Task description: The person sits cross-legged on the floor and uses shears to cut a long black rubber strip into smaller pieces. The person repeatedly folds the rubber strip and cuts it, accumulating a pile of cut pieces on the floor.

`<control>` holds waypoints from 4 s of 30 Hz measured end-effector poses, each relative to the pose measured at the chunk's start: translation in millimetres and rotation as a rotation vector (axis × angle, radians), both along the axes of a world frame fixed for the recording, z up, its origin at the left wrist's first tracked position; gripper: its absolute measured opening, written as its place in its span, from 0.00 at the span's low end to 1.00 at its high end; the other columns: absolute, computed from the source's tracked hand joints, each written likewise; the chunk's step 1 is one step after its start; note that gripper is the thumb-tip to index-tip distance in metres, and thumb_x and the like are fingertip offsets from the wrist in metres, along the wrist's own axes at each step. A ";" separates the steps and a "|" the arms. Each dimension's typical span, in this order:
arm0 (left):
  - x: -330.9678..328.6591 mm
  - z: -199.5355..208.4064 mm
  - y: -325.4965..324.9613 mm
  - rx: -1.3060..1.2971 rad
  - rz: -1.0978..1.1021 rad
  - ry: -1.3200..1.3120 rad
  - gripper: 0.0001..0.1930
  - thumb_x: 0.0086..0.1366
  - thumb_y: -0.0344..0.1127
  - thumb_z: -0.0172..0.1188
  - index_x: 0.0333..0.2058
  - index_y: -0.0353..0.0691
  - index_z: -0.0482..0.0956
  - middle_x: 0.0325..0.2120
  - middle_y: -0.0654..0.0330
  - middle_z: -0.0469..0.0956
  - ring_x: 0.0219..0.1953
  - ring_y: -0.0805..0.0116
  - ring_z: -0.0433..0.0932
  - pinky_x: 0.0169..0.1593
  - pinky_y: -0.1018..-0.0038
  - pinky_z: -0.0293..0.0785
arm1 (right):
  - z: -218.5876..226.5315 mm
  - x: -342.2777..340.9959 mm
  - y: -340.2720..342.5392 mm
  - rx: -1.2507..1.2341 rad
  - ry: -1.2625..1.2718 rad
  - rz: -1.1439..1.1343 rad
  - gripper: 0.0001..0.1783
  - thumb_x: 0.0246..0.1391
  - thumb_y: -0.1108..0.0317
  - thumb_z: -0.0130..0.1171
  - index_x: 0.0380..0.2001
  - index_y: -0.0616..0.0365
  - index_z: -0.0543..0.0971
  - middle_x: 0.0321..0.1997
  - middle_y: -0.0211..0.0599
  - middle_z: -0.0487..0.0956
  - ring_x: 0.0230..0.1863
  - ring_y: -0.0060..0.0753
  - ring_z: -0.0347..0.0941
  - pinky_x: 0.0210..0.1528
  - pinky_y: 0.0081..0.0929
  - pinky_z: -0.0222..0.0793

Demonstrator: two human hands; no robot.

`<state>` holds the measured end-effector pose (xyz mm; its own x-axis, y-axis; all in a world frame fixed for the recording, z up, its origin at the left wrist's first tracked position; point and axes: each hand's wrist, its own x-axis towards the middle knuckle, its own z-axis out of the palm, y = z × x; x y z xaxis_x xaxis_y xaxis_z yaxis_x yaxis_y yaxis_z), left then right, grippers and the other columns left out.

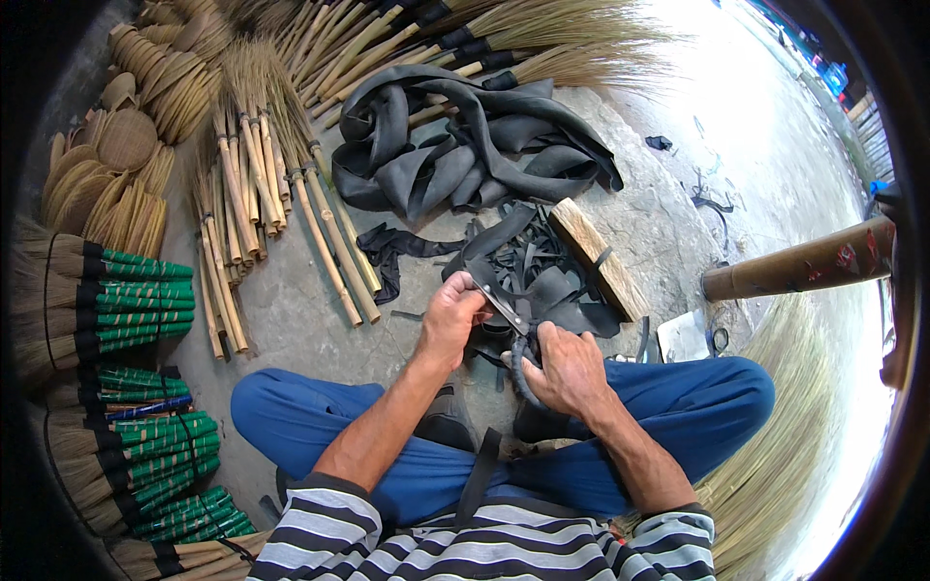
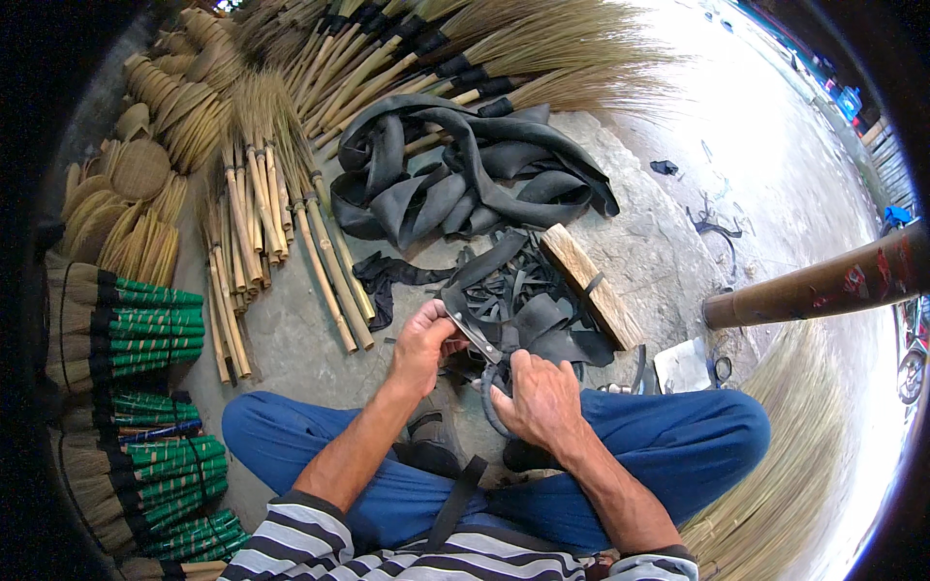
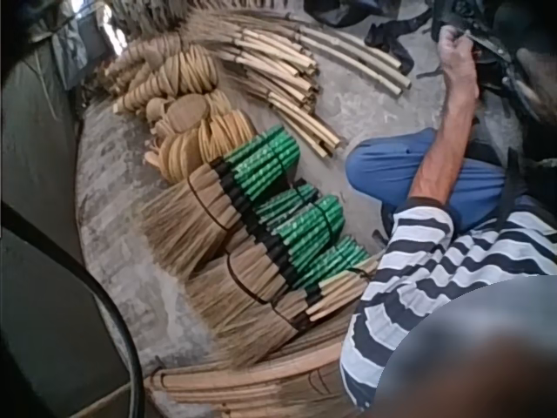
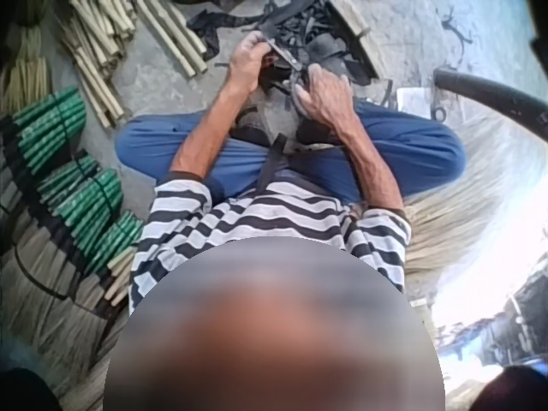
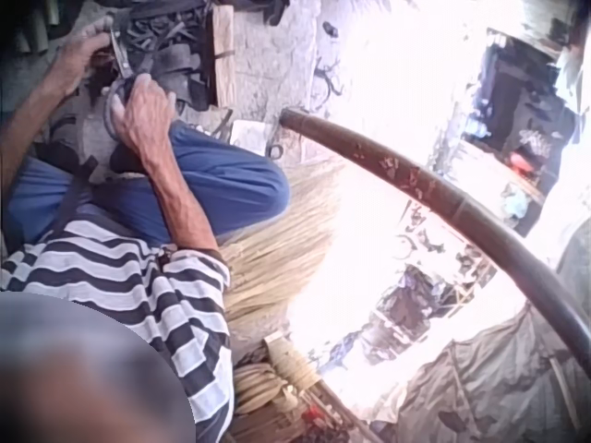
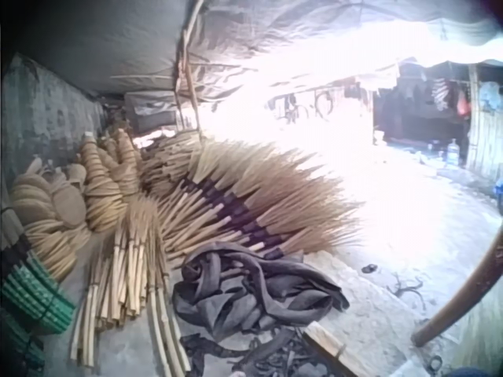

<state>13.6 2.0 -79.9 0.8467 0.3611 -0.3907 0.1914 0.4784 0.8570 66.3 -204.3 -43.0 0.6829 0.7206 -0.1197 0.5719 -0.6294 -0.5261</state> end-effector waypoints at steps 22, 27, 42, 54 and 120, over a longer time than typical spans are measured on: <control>0.5 5.9 -2.7 -0.001 -0.001 -0.008 0.04 0.72 0.30 0.57 0.41 0.41 0.79 0.36 0.66 0.83 0.35 0.80 0.80 0.44 0.78 0.78 | -0.4 -1.9 0.6 0.078 -0.056 -0.015 0.30 0.61 0.40 0.65 0.31 0.61 0.74 0.27 0.54 0.81 0.32 0.61 0.78 0.40 0.49 0.67; -1.4 11.0 -8.2 0.004 -0.080 -0.089 0.05 0.70 0.27 0.57 0.42 0.38 0.80 0.35 0.65 0.84 0.33 0.79 0.80 0.43 0.77 0.78 | 2.2 -0.5 -0.7 0.051 0.000 -0.036 0.34 0.61 0.36 0.63 0.31 0.62 0.73 0.26 0.57 0.81 0.31 0.63 0.79 0.39 0.53 0.69; -1.0 5.5 -7.8 0.054 -0.101 -0.007 0.06 0.70 0.28 0.56 0.42 0.38 0.81 0.36 0.65 0.83 0.35 0.78 0.79 0.44 0.78 0.77 | -0.5 0.7 -0.7 0.076 -0.132 0.001 0.28 0.59 0.45 0.66 0.33 0.62 0.74 0.30 0.54 0.84 0.32 0.61 0.81 0.37 0.51 0.70; 0.1 7.2 -3.9 -0.034 0.050 0.092 0.06 0.71 0.31 0.56 0.41 0.42 0.81 0.36 0.66 0.84 0.34 0.79 0.79 0.43 0.79 0.76 | 3.7 0.0 -0.1 -0.069 0.103 -0.004 0.30 0.63 0.41 0.62 0.31 0.63 0.72 0.23 0.54 0.80 0.28 0.62 0.81 0.34 0.55 0.74; -2.5 1.7 -7.3 -0.062 -0.033 0.121 0.04 0.71 0.32 0.58 0.41 0.43 0.79 0.33 0.69 0.81 0.34 0.80 0.78 0.42 0.78 0.75 | 7.6 -2.5 -0.1 -0.037 0.051 -0.047 0.23 0.61 0.51 0.66 0.32 0.62 0.72 0.24 0.56 0.80 0.30 0.65 0.81 0.34 0.56 0.75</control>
<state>11.1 -5.3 -78.2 0.8029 0.3058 -0.5116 0.3081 0.5219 0.7954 63.8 -204.3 -35.4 0.7080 0.6825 -0.1815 0.5142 -0.6744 -0.5299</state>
